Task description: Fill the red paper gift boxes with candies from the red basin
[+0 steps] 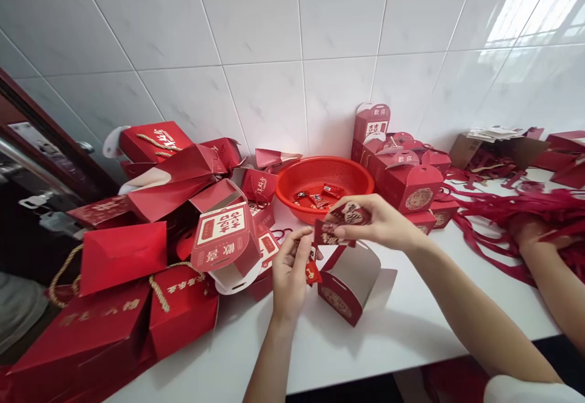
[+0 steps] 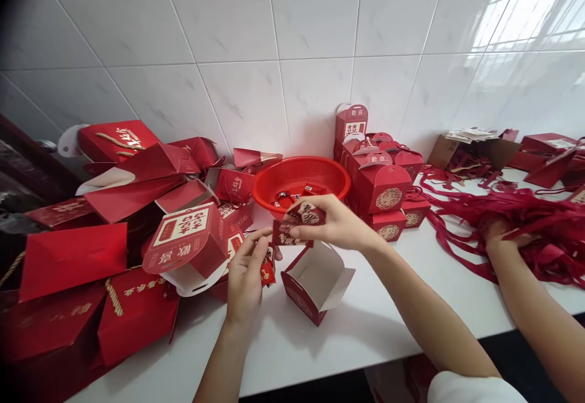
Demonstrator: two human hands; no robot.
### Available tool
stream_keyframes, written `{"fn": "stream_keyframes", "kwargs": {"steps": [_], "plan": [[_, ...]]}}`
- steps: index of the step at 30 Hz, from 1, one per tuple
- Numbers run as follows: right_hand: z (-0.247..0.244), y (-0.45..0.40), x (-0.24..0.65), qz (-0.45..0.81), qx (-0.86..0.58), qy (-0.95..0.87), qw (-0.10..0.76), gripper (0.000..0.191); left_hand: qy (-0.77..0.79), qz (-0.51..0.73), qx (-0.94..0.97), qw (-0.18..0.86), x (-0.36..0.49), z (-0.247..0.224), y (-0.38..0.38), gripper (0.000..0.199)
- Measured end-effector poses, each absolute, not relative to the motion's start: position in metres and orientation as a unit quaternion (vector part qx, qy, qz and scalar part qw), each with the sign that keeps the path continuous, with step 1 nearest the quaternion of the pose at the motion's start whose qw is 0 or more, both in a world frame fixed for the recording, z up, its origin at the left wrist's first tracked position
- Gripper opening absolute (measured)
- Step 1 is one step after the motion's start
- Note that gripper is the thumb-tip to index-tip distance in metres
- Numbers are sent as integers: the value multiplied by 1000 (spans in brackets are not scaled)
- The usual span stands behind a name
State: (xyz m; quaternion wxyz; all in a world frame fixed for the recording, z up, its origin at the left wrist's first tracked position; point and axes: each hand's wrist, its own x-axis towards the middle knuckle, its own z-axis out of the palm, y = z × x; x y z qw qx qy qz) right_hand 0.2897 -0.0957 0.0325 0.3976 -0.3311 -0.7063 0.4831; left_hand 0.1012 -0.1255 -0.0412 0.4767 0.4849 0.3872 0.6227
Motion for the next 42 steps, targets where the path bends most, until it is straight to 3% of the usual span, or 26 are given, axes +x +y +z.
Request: {"fn": "stream_keyframes", "kwargs": {"steps": [7,12,18,28,32,38,42], "plan": [[44,-109,330,405,-349,-792,296,37,400,582,569,421,107,-19,-127,29],[33,-109,323,433,-360,-736,375,29,397,480,673,399,119,-6,-133,27],[10,-99,322,491,-331,-639,492,26,333,447,760,333,144,2,-127,26],[2,-98,330,499,-299,-608,540,22,387,413,785,252,131,-5,-118,31],[2,-103,324,500,-257,-617,550,20,402,390,783,271,118,-2,-118,38],[-5,-107,301,527,-242,-655,484,24,386,391,747,375,99,-2,-126,45],[-10,-104,297,539,-246,-667,452,29,403,362,762,355,89,-5,-130,55]]}}
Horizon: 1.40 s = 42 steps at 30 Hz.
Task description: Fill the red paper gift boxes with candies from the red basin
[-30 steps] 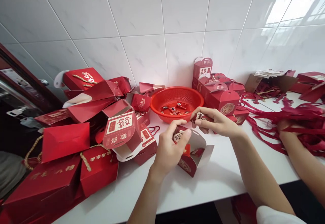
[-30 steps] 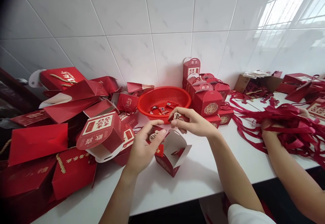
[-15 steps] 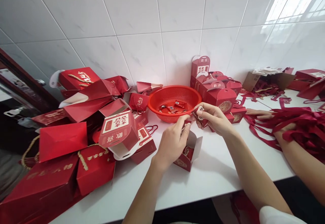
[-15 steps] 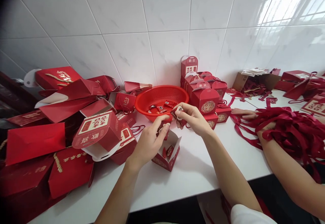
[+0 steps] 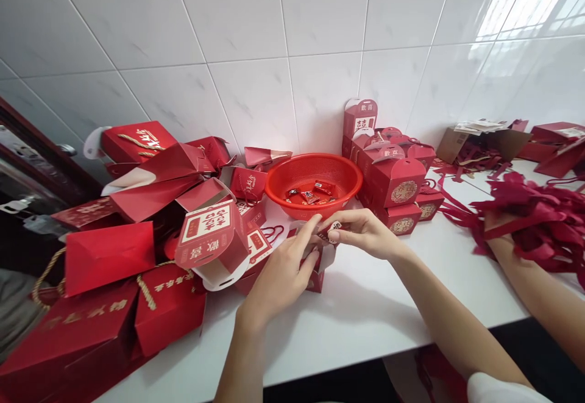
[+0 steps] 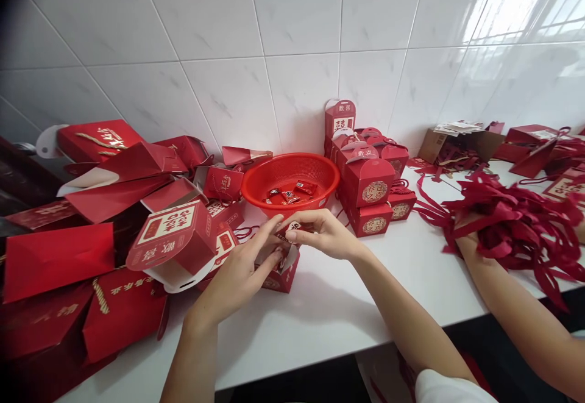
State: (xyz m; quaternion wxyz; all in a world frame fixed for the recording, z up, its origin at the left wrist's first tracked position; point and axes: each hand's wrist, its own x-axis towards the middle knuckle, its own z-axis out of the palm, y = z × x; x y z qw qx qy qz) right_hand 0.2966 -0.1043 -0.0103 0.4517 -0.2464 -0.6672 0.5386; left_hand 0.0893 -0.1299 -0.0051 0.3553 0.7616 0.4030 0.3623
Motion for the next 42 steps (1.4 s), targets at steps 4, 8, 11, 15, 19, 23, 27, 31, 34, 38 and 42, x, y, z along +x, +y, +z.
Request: {"fn": "stream_keyframes", "kwargs": {"steps": [4,8,11,15,19,23,27,31,34,38,42], "plan": [[-11,-102,300,525,-280,-678,431,33,414,373,792,251,76,-9,-130,52],[-6,-103,304,508,-302,-682,431,32,475,342,795,163,58,-16,-131,42],[-1,-105,309,510,-307,-664,452,29,527,322,765,184,48,-21,-132,38],[1,-106,311,495,-310,-645,493,29,521,344,748,224,49,-23,-131,42],[1,-105,303,484,-299,-633,525,28,493,409,719,270,62,-19,-130,27],[-1,-106,292,499,-277,-636,519,26,486,416,704,309,73,-19,-128,26],[-3,-109,288,526,-259,-656,475,23,495,361,715,337,77,-25,-124,36],[-4,-109,289,494,-272,-693,449,25,474,385,697,376,76,-27,-123,37],[-4,-109,290,458,-285,-726,426,29,472,393,692,380,74,-25,-123,25],[-4,-109,293,452,-283,-735,420,28,443,349,723,399,74,-25,-123,35],[-5,-108,297,434,-296,-734,430,24,431,339,726,415,74,-28,-122,48]]}}
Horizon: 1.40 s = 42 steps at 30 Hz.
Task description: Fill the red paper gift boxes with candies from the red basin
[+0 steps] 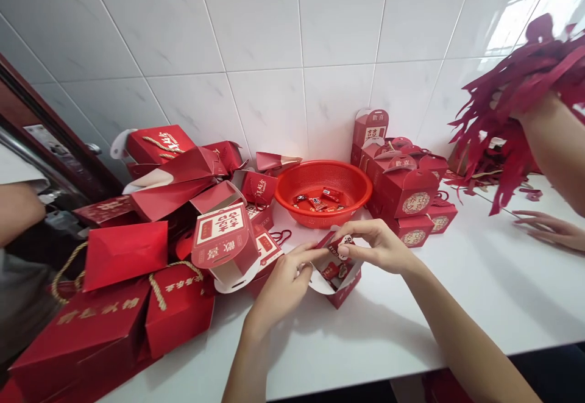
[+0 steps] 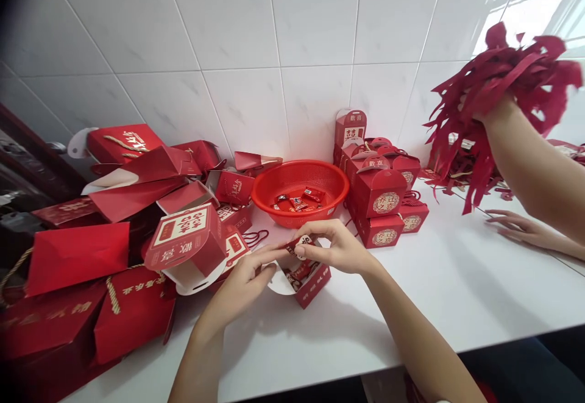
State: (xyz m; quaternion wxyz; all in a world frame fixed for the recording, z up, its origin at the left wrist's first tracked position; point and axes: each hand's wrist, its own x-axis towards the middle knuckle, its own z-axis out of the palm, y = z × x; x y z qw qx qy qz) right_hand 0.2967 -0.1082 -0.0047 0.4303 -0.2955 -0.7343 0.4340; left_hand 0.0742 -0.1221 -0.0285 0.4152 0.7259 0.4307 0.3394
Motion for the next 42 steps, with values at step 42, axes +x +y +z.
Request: {"fn": "stream_keyframes", "kwargs": {"steps": [42], "plan": [[-25,-85,324,270,-463,-801,267,17,447,291,764,364,88,-39,-137,27]]}}
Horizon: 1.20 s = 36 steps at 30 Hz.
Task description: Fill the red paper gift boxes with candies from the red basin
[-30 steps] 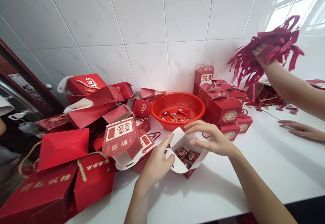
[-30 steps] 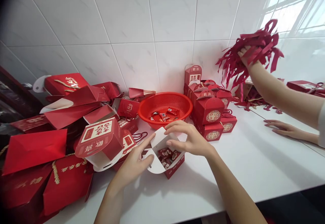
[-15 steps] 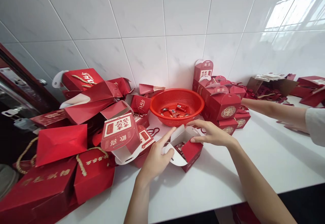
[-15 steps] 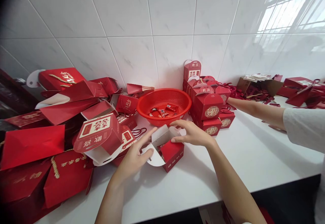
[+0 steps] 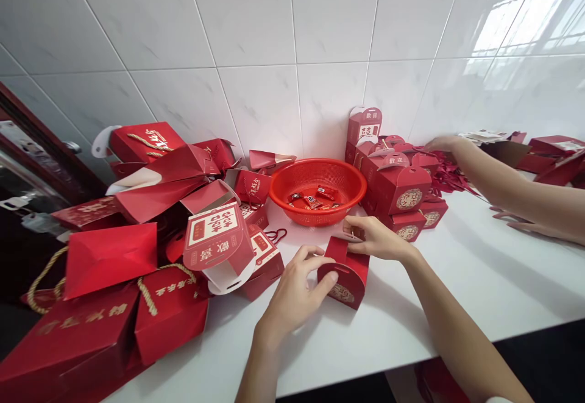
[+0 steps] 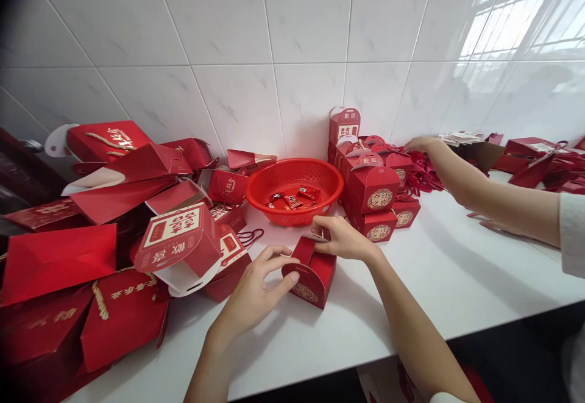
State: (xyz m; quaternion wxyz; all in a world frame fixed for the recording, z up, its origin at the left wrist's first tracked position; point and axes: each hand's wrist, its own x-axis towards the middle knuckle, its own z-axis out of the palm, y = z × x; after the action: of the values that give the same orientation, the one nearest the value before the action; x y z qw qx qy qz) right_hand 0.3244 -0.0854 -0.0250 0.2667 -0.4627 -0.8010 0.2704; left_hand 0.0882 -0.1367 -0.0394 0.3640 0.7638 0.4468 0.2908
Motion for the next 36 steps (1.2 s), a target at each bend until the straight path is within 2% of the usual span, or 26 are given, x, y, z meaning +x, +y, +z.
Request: {"fn": "stream_keyframes", "kwargs": {"steps": [2,6,12,19,24,28,33,36], "plan": [[-21,-87,330,296,-427,-816,252,12,463,303,753,357,96,-42,-137,25],[-10,-93,342,345,-371,-831,229,29,461,331,747,345,105,-50,-135,23],[-8,-97,342,344,-363,-844,195,44,462,369,723,357,109,-63,-132,56],[-11,-97,336,361,-310,-857,198,49,413,327,775,348,111,-61,-134,52],[-14,-112,326,287,-404,-839,224,56,459,352,748,326,113,-66,-133,50],[-21,-140,304,222,-492,-806,243,51,487,393,712,318,114,-70,-133,48],[-30,-165,273,195,-545,-787,214,75,502,428,681,317,112,-72,-131,31],[-34,-167,264,171,-575,-774,200,77,493,452,677,306,109,-76,-127,28]]}}
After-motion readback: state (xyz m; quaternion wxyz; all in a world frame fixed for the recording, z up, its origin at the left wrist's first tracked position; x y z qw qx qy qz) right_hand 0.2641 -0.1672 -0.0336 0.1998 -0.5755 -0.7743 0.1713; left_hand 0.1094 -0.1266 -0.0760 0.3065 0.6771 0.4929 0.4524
